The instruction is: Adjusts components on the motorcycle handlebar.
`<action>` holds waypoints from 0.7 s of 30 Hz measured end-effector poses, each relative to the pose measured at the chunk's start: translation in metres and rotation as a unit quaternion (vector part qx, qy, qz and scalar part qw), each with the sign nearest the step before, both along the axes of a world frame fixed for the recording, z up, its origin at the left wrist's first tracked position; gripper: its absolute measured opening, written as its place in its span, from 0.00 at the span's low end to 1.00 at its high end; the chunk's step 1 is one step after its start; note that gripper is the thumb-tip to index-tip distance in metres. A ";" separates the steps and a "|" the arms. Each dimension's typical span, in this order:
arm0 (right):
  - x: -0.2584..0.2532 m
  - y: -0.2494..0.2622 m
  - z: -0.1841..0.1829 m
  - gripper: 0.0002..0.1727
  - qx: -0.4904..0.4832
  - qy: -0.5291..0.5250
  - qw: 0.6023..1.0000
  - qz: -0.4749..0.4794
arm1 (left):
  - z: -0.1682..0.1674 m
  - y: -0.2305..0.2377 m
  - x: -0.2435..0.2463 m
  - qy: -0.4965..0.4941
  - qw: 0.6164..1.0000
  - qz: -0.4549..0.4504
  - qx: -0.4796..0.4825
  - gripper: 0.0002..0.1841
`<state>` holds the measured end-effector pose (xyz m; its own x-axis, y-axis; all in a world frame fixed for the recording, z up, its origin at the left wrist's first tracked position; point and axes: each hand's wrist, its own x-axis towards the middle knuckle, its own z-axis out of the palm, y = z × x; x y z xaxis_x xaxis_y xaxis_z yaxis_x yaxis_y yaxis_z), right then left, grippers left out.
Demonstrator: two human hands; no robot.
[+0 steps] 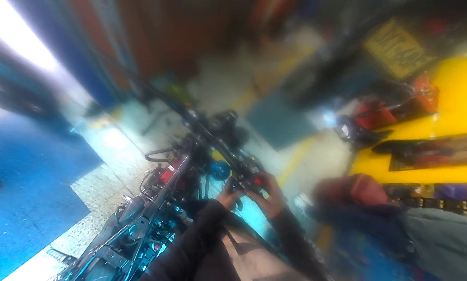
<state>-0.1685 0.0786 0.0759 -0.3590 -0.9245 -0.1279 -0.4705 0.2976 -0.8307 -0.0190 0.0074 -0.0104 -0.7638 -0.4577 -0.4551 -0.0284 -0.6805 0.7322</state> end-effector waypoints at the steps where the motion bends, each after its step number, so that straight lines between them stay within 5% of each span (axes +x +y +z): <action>1: 0.001 0.001 0.000 0.42 0.005 0.019 1.000 -0.005 | 0.000 0.000 -0.001 0.004 1.000 -0.008 0.004 0.37; 11: 0.006 -0.007 0.015 0.42 0.068 0.113 0.991 0.011 | -0.016 0.010 -0.015 0.094 0.985 0.066 0.126 0.34; 21: -0.008 -0.005 0.000 0.39 0.012 -0.135 0.991 -0.012 | -0.041 0.000 -0.004 0.108 0.988 0.041 0.105 0.36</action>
<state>-0.1769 0.0737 0.0759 -0.3306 -0.9120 -0.2429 -0.2254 0.3263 -0.9180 -0.0226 0.0073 -0.0511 -0.8183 -0.4345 -0.3763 0.1741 -0.8112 0.5582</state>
